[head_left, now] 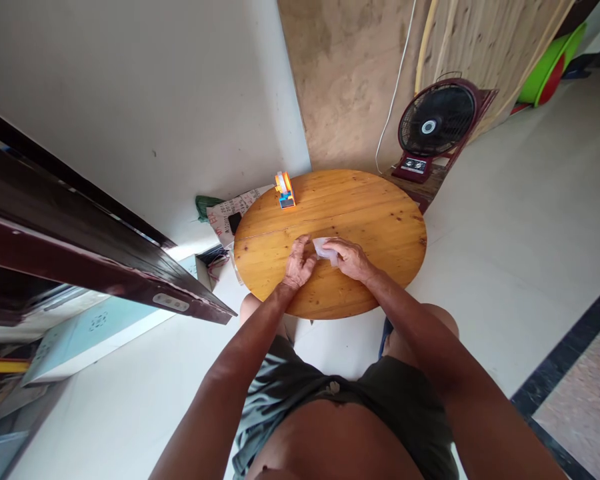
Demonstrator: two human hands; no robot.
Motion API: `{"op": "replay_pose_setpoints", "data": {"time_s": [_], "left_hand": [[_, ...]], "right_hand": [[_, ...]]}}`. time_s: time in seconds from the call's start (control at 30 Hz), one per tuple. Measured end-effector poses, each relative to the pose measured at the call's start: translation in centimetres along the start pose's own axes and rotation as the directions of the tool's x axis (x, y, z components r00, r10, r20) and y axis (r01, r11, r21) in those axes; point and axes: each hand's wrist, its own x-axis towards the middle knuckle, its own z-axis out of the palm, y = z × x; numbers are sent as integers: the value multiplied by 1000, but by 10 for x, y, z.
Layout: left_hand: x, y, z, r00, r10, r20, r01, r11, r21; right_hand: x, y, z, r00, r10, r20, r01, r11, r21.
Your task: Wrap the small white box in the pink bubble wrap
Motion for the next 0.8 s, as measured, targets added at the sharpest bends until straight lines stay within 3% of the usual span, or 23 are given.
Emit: {"op": "replay_pose_setpoints", "data": {"time_s": [0.1, 0.17, 0.47, 0.8], "left_hand": [[4, -2, 3, 982, 106, 156, -114, 992, 46], [9, -5, 6, 971, 116, 209, -128, 991, 41], [37, -14, 9, 978, 53, 202, -43, 998, -54], [53, -23, 21, 974, -135, 180, 166, 972, -169]], "right_hand": [[-2, 0, -1, 999, -29, 20, 29, 999, 28], [-2, 0, -1, 998, -55, 21, 55, 998, 36], [6, 14, 7, 1000, -19, -17, 20, 999, 40], [21, 31, 3, 999, 43, 2, -43, 999, -32]]}}
